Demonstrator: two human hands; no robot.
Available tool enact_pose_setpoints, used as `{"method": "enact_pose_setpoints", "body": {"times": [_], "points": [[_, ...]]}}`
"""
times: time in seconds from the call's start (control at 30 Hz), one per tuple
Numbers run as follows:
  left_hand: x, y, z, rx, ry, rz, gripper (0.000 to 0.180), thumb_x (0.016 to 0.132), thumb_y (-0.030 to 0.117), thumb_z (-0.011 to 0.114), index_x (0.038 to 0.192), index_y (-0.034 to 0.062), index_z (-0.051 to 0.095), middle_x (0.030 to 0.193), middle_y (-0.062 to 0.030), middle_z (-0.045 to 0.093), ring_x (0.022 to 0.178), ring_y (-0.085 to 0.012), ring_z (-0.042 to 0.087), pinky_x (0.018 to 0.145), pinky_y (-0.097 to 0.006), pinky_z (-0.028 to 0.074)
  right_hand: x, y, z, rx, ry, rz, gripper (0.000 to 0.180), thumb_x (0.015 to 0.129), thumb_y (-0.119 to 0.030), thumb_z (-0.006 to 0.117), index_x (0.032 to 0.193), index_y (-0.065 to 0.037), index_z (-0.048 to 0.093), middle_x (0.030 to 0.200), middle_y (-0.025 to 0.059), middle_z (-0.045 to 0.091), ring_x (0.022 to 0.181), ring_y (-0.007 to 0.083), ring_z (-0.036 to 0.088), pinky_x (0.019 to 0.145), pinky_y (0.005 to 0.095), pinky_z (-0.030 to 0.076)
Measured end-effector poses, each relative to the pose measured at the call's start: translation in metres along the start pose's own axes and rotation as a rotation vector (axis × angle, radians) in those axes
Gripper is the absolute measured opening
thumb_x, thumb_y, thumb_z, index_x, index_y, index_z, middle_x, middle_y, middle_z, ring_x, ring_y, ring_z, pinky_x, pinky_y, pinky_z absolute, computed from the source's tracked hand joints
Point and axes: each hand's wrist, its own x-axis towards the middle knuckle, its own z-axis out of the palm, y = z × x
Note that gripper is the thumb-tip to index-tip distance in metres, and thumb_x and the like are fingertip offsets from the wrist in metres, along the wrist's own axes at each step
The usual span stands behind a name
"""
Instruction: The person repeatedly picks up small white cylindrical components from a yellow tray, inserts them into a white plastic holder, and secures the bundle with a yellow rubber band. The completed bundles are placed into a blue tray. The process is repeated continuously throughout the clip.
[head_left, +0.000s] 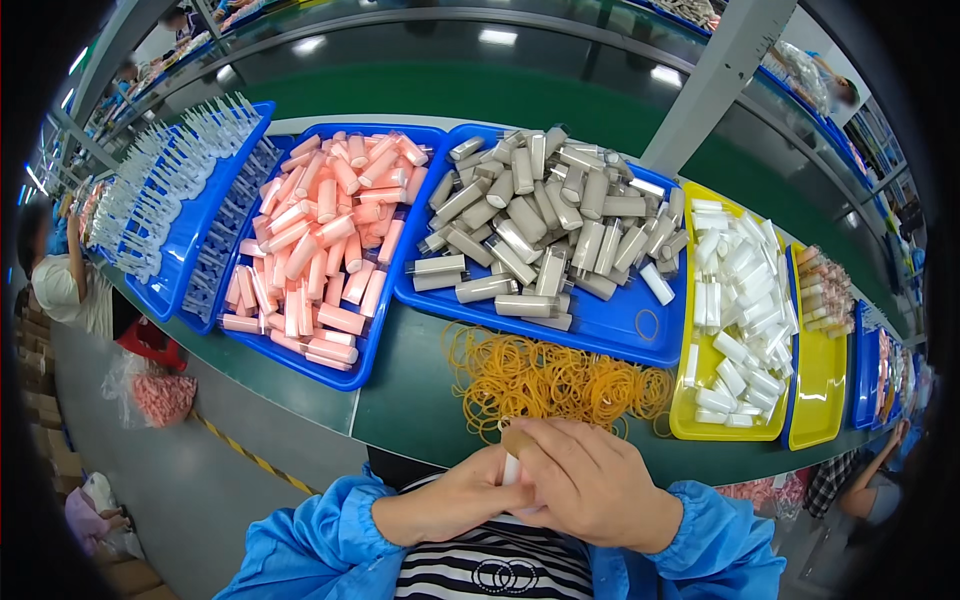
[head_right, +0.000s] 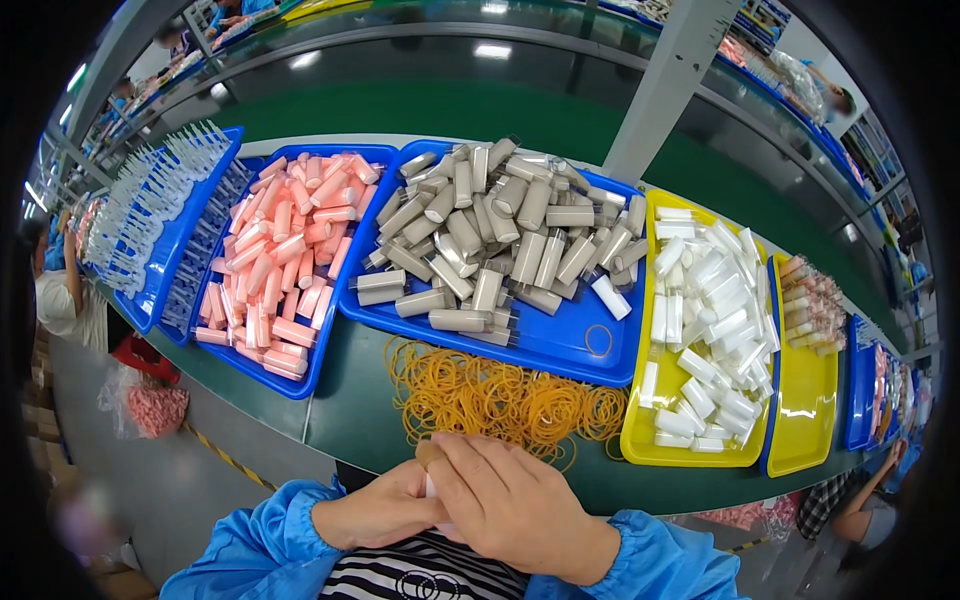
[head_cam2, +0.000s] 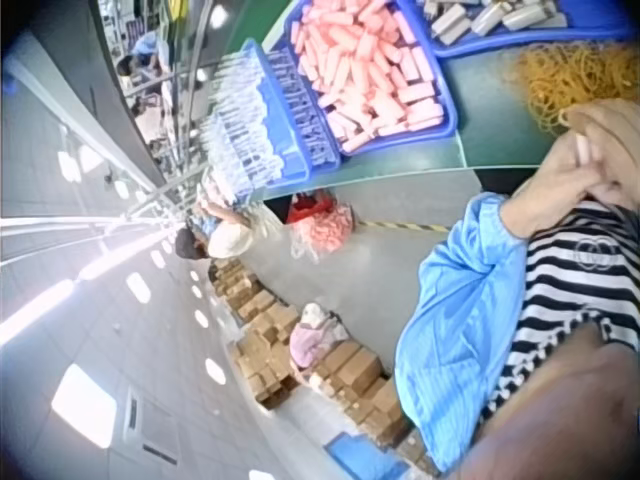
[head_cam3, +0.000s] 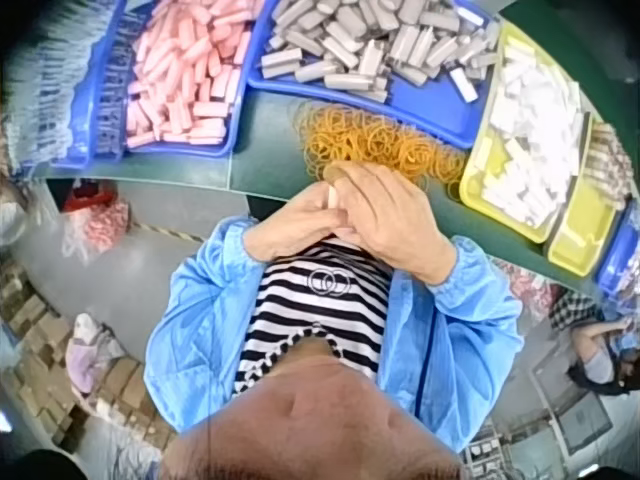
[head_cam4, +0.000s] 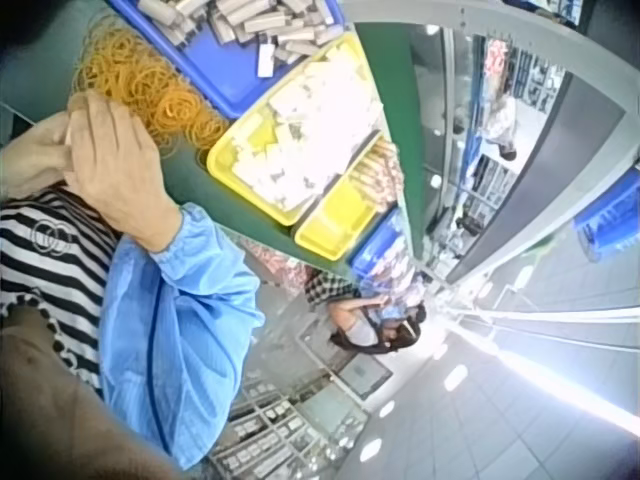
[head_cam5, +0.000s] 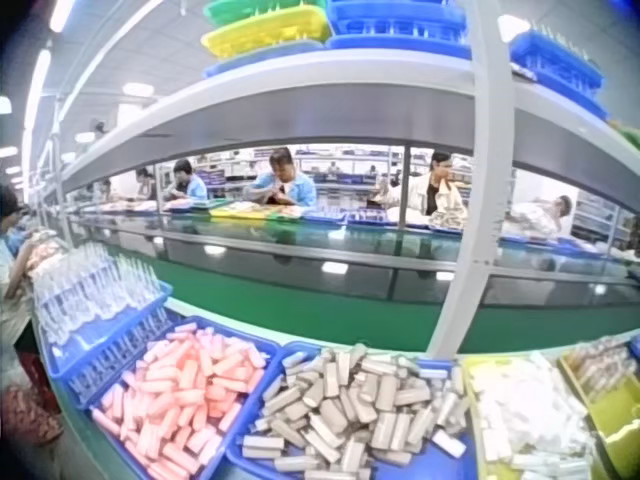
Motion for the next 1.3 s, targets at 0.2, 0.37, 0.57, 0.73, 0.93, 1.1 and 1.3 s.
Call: {"method": "enact_pose_setpoints", "body": {"times": [0.2,0.37,0.57,0.73,0.93,1.1,1.3], "points": [[0.0,-0.01,0.006,-0.266,-0.04,0.001,0.034,0.096,0.02,0.063,0.122,-0.0005,0.056,0.116,-0.0104,0.063,0.11,-0.0193,0.06,0.097,-0.031,0.047,-0.007,0.012,0.01,0.317,0.018,-0.031,0.066,0.072,-0.036,0.075,0.126,0.0,0.057,0.124,0.0139,0.06,0.11,0.0296,0.059,0.092,0.0374,0.048],[-0.006,0.017,0.008,0.247,0.259,0.133,0.012,0.091,0.008,0.066,0.09,0.0017,0.056,0.082,-0.0069,0.064,0.069,-0.0144,0.062,0.066,-0.027,0.05,-0.004,0.052,-0.003,0.094,0.105,0.06,0.037,0.079,-0.023,0.071,0.114,-0.01,0.066,0.107,0.0042,0.061,0.098,0.0231,0.057,0.084,0.0371,0.043],[0.001,0.02,0.008,0.569,0.498,0.366,0.017,0.085,0.005,0.073,0.086,0.0025,0.057,0.071,-0.0012,0.057,0.062,-0.0088,0.053,0.06,-0.025,0.044,0.002,0.074,0.005,-0.173,0.167,0.058,0.024,0.071,-0.011,0.073,0.094,-0.012,0.068,0.095,0.0008,0.058,0.091,0.0203,0.056,0.076,0.0342,0.041],[-0.001,0.033,0.001,0.673,0.559,0.377,0.021,0.082,0.007,0.077,0.09,0.0028,0.059,0.07,-0.0003,0.057,0.064,-0.0068,0.051,0.059,-0.024,0.043,0.003,0.07,-0.027,-0.012,0.372,0.31,0.015,0.074,-0.004,0.073,0.087,-0.008,0.067,0.089,0.0033,0.063,0.083,0.0229,0.057,0.071,0.0361,0.042],[0.031,0.04,0.007,0.616,0.438,0.796,0.024,0.081,-0.005,0.075,0.094,0.0013,0.056,0.092,-0.0126,0.068,0.088,-0.0161,0.065,0.079,-0.031,0.053,0.0,0.054,-0.036,0.209,0.379,0.521,0.011,0.079,-0.003,0.073,0.086,-0.006,0.066,0.082,0.0075,0.066,0.074,0.0262,0.06,0.069,0.036,0.044],[0.058,0.046,0.022,0.642,0.401,0.739,0.022,0.082,0.002,0.076,0.095,0.0022,0.058,0.092,-0.007,0.066,0.088,-0.0107,0.063,0.077,-0.027,0.051,0.004,0.041,-0.036,0.268,0.361,0.292,0.024,0.082,0.001,0.07,0.103,-0.002,0.06,0.087,0.0126,0.068,0.076,0.0253,0.064,0.069,0.0355,0.048],[0.052,0.058,0.022,0.437,0.14,0.329,0.02,0.087,0.01,0.074,0.098,0.0019,0.059,0.083,-0.0032,0.064,0.078,-0.009,0.063,0.069,-0.026,0.051,0.004,0.039,-0.018,0.996,0.679,0.388,0.039,0.087,-0.001,0.065,0.122,0.001,0.049,0.105,0.0173,0.068,0.094,0.0243,0.068,0.089,0.0405,0.052]]}}
